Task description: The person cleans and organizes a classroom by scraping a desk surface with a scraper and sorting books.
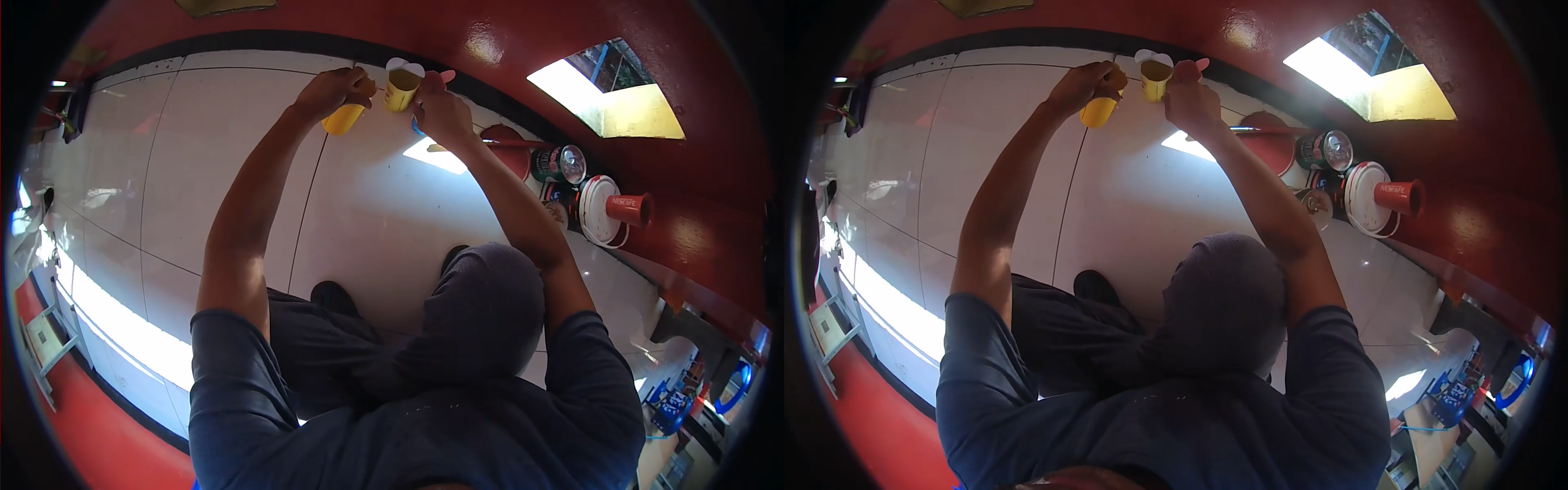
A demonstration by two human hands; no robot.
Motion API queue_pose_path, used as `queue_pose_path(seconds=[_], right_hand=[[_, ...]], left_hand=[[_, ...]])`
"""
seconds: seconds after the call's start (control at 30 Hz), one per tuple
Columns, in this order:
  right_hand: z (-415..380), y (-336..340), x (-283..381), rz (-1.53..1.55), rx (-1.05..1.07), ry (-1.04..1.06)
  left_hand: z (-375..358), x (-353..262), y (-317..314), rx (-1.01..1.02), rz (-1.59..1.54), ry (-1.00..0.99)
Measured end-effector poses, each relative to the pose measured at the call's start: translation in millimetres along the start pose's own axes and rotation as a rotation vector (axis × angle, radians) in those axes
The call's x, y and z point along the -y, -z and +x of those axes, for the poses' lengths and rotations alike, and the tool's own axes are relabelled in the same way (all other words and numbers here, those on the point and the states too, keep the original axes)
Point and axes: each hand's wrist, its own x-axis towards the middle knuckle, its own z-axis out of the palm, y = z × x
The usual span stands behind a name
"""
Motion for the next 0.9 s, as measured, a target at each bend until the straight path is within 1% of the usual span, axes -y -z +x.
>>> queue_pose_path(seconds=[0.07, 0.1, 0.17, 0.2, 0.3, 0.37, 0.47, 0.5, 0.6, 0.7, 0.8, 0.9], right_hand=[[-7.2, 0.0, 1.4, 0.030, -0.009, 0.017], [-10.1, -2.6, 0.3, 0.038, -0.027, 0.033], [-14.3, -6.7, -4.3, 0.050, -0.063, 0.072], [-17.4, -2.9, -3.5, 0.069, -0.049, 0.063], [-27.7, 7.8, -2.3, 0.120, -0.005, 0.035], [-33.5, 10.1, -4.0, 0.154, 0.031, 0.011], [-38.7, 11.8, -3.6, 0.085, -0.043, 0.072], [-39.8, 12.4, -2.7, 0.090, -0.036, 0.084], [-42.5, 16.1, 1.3, 0.113, -0.021, 0.133], [-46.0, 20.9, 5.2, 0.143, -0.014, 0.186], [-46.7, 25.2, 9.2, 0.160, 0.014, 0.215], [-51.2, 37.2, 15.3, 0.175, 0.087, 0.263]], left_hand=[[-5.3, 9.3, 11.3, -0.041, -0.069, 0.042], [-5.2, 15.7, 12.5, -0.093, -0.093, 0.075], [-4.3, 24.0, 8.7, -0.132, -0.064, 0.098], [-3.0, 25.8, 7.6, -0.155, -0.051, 0.110], [10.2, 32.5, -8.3, -0.070, 0.035, 0.138], [19.3, 37.8, -25.7, -0.094, 0.030, 0.138], [31.2, 25.9, -37.0, -0.145, 0.040, 0.154], [33.3, 18.7, -37.4, -0.166, 0.049, 0.164], [33.9, -3.6, -27.2, -0.066, 0.123, 0.164], [34.0, -0.4, -31.4, -0.037, 0.183, 0.165], [31.2, -1.0, -26.5, 0.039, 0.243, 0.198], [25.8, -7.5, -19.8, 0.018, 0.286, 0.179]])
